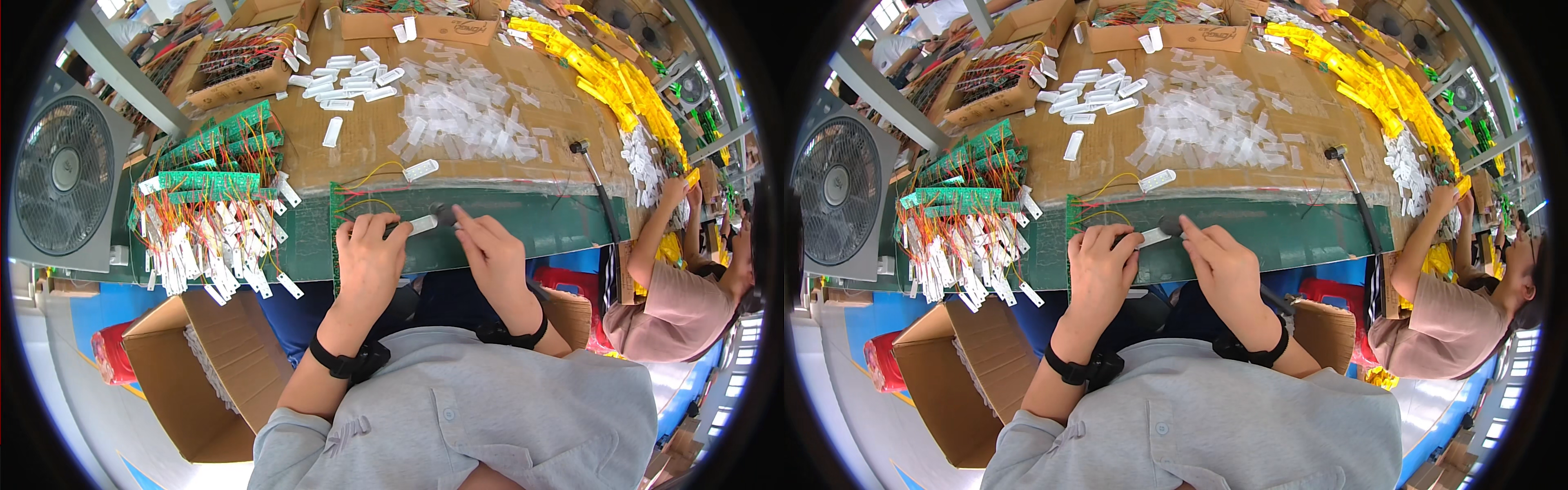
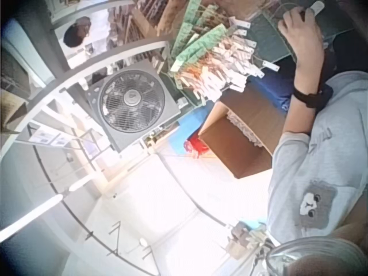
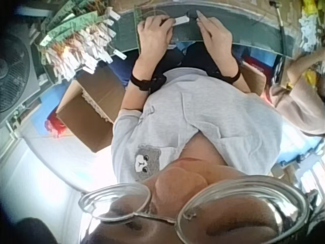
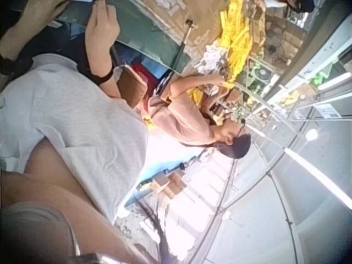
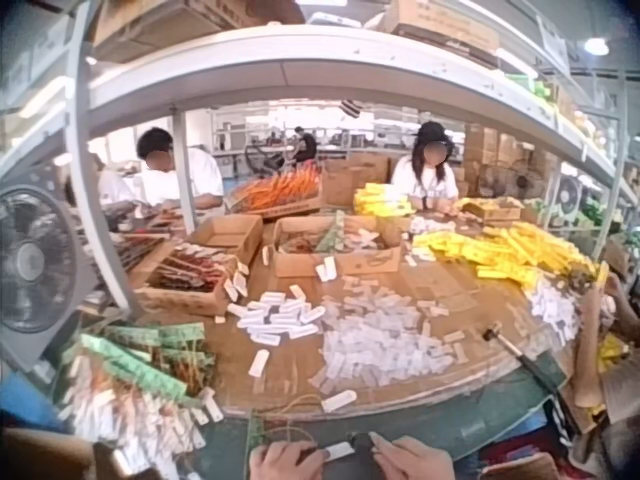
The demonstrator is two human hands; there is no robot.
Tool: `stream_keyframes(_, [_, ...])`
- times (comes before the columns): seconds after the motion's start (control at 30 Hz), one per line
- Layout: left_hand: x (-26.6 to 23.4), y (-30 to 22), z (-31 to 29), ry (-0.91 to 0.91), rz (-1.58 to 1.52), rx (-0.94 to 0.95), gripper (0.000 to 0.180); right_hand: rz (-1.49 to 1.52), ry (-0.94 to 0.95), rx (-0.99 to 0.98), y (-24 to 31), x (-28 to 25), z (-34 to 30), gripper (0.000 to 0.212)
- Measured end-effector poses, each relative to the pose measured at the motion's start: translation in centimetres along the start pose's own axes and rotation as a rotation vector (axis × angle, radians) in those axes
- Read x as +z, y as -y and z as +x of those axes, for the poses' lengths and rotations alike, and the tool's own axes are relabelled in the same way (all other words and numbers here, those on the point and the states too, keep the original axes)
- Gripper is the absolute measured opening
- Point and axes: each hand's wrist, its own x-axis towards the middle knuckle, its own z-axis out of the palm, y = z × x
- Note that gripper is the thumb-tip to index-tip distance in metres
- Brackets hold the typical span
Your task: Manually assemble small electronic components by snapping plastic covers onto wired LED boards and using a small hammer to secure them.
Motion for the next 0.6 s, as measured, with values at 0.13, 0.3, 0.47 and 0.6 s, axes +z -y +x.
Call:
stream_keyframes(0.13, [0.0, 0.0, 0.0, -0.007, 0.008, 0.016, 0.028, 0.064, -0.143, 0.017, -0.3, 0.7, -0.8, 0.030])
stream_keyframes(0.3, [0.1, -0.1, -0.1, -0.002, 0.000, -0.024, 0.039, -0.029, 0.114, 0.000, 0.6, 1.0, -0.7, 0.032])
stream_keyframes(0.47, [0.1, 0.0, -0.1, 0.001, -0.002, -0.015, 0.047, 0.074, 0.096, 0.007, 1.0, 2.1, -0.5, 0.030])
stream_keyframes(0.6, [0.3, 0.0, -0.2, -0.010, -0.022, -0.021, 0.047, 0.009, 0.203, -0.001, 0.4, 2.5, -0.1, 0.028])
